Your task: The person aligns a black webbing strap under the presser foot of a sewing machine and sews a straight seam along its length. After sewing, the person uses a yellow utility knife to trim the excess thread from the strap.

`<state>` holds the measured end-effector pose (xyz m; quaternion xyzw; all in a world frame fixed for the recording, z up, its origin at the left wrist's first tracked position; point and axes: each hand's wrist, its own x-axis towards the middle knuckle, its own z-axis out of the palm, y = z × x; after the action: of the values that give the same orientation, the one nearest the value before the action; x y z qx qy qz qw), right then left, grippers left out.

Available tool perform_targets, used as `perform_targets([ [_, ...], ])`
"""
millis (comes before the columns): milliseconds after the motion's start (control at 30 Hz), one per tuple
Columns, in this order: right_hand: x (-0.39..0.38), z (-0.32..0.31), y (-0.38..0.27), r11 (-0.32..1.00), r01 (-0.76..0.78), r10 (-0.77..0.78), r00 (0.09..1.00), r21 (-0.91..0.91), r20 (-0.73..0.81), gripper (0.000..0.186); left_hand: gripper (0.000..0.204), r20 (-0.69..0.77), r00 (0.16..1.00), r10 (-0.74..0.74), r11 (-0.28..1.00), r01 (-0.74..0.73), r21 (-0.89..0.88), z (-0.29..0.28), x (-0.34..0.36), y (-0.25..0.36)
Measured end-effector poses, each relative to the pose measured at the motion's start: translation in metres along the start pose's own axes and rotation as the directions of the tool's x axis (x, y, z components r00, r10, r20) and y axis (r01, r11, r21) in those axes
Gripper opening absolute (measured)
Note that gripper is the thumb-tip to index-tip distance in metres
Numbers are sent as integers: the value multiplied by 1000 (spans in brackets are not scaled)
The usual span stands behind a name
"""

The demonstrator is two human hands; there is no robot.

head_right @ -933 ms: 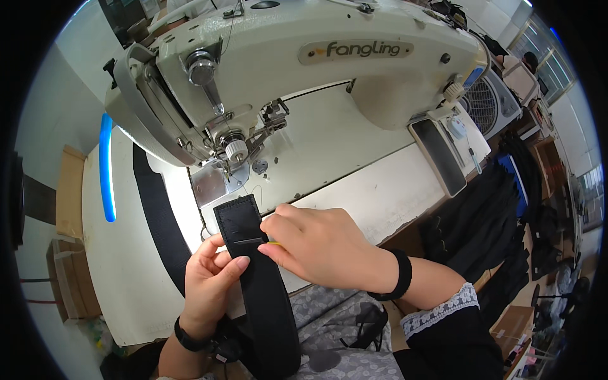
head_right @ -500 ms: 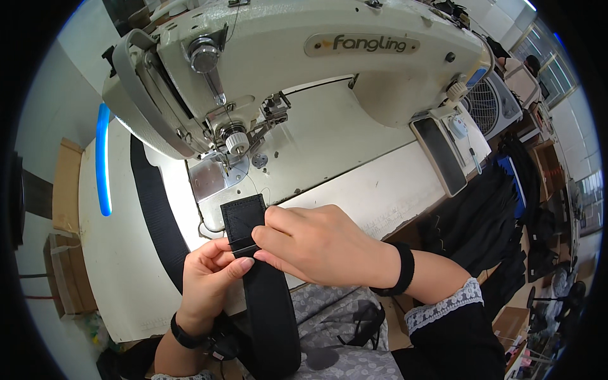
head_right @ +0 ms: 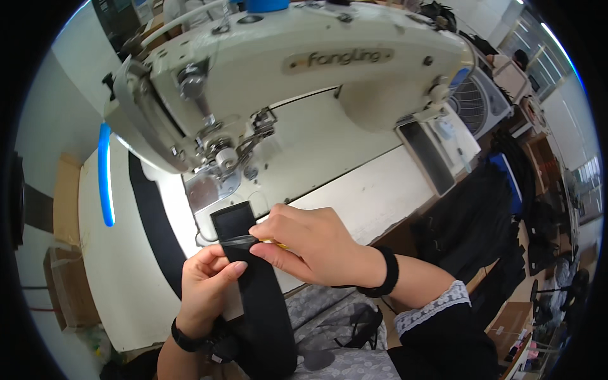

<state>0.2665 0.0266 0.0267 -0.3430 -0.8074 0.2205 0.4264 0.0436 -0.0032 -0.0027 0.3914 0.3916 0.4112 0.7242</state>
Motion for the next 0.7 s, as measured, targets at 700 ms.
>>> perform_targets([
  [700,-34,-2,-17,999,27,-19,978,-35,210,58,12,-317,944,92,973,-153,-173,-7,12,-4],
])
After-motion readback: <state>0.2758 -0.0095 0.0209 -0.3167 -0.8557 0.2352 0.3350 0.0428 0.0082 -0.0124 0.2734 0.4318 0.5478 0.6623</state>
